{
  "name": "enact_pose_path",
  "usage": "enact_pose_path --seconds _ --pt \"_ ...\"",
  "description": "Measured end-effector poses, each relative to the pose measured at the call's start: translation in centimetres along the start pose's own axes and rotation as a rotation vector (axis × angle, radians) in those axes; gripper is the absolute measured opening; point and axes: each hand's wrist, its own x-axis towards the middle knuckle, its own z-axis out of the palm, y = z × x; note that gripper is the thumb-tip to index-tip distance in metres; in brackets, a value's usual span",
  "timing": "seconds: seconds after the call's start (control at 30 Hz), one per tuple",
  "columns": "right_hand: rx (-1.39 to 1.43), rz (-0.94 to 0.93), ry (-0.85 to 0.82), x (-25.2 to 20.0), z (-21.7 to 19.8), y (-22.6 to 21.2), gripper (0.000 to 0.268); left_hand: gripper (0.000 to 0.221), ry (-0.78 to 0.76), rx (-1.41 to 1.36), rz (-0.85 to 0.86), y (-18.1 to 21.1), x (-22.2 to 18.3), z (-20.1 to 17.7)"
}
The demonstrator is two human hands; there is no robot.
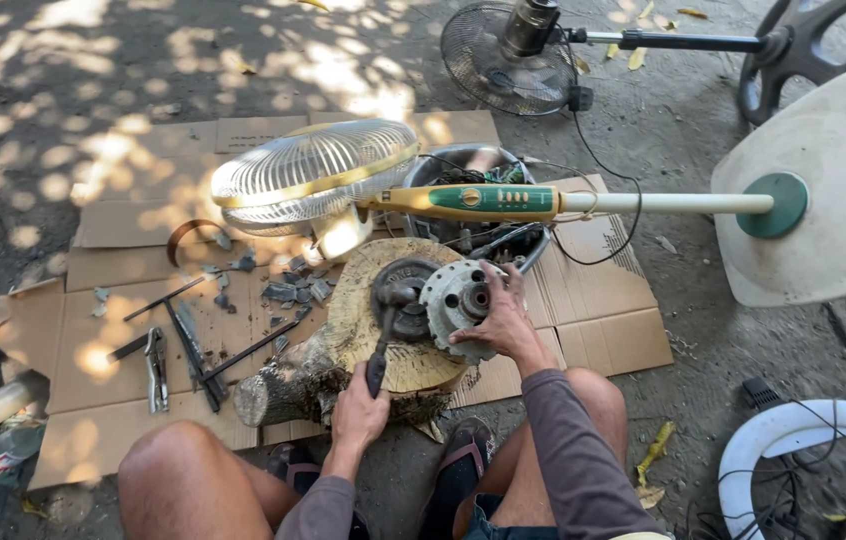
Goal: Disassembling a metal mechanical component using a hammer and a metal punch on a wooden stump
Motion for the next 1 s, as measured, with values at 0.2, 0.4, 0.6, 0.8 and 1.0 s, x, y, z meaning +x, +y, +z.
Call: enact_pose_path --seconds 0.2,0.4,0.6,0.8,1.0 --pt "0.006 0.057 0.088 -1.5 0.8 0.1 0.152 0.021 0.043 -0.223 0.068 2.4 -0.6 0.2" --pt "0.066 0.078 0.092 -2.3 0.3 -1.1 0.137 0.032 0.113 -0.254 0.07 0.3 2.6 1.7" --pt "0.058 0.074 0.097 -1.9 0.6 -0.5 0.136 0.051 0.215 0.105 0.196 5.1 -0.2 -1.0" --pt "0.035 0.073 0.116 -1.8 0.3 -0.8 0.135 0.064 0.195 0.278 0.093 -3.0 4.6 3.3" --pt "0.01 0.105 0.07 -1.8 0.3 -0.8 0.133 0.072 0.355 0.684 0.243 4.9 -1.6 -0.3"
